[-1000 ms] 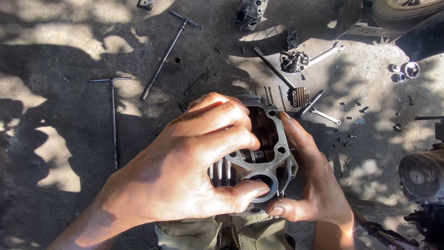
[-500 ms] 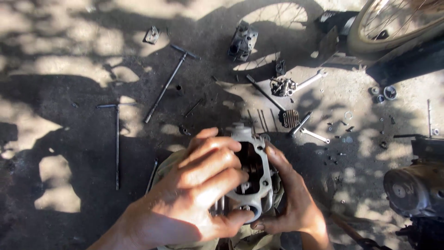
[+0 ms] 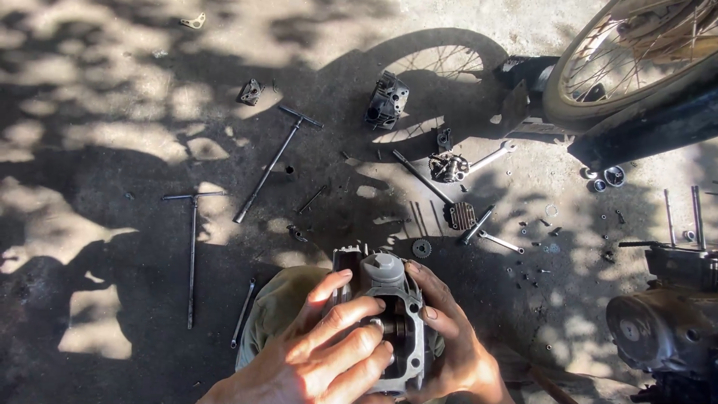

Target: Inspecting and disassembling components of a motorcycle engine, specifically focusing on the cylinder head and valves.

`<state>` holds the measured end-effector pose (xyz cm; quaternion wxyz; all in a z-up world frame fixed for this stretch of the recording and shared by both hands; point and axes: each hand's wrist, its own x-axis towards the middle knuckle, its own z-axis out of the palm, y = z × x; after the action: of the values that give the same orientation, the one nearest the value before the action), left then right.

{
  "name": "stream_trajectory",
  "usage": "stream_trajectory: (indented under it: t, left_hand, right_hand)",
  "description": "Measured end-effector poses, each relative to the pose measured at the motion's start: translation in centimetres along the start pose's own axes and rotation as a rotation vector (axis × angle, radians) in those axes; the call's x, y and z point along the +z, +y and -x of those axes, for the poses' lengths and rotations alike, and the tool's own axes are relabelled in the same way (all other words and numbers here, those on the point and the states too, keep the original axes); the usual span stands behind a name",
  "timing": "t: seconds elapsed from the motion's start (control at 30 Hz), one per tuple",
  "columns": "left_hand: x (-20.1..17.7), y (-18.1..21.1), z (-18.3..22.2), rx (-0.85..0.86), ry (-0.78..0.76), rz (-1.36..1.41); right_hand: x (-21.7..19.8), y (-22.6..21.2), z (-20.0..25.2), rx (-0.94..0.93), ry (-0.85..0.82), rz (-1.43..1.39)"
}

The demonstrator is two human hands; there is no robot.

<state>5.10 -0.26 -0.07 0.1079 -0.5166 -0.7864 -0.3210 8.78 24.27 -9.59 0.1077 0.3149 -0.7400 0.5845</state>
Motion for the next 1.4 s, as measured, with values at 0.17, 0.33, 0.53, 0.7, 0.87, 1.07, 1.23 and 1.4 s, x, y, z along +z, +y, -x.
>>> stream_trajectory:
  t: [0.17,0.33,0.53,0.7,0.87,1.07,1.23,1.4]
  left_hand:
    - [-0.3,0.0,0.1,-0.012,-0.010,0.052]
    - [-0.2,0.0,0.3,0.011,0.006,0.051]
    - [0.2,0.8,1.1,-0.038,-0.033,0.074]
    - [-0.1,1.0,1.8,-0.046,-0.078,0.088]
    - [0.4,0.8,1.8,-0.004,-0.053,0.069]
    - [0.6,0.9,2.4,0.003,-0.053,0.087]
    - [0.4,1.5,3.0,-0.002,-0.247,0.123]
    - [0.9,1.2,3.6,0.052,-0.195,0.091]
  right_hand:
    - [0.2,2.2,1.0,-0.081,-0.016,-0.002]
    - [0.9,1.2,1.5,-0.017,0.048,0.069]
    - [1.2,2.8,1.4,-0.183,0.046,0.120]
    - [1.5,3.6,2.7,-0.160,0.068,0.161]
    - [1.0,3.3,2.0,-0.210,0.066,0.245]
    - [0.8,3.2,1.5,-0.243,0.023,0.114]
    - [0.4,5.2,3.7,-0.312,-0.019,0.192]
    - [0.4,5.6,4.2,-0.319,-0.022,0.205]
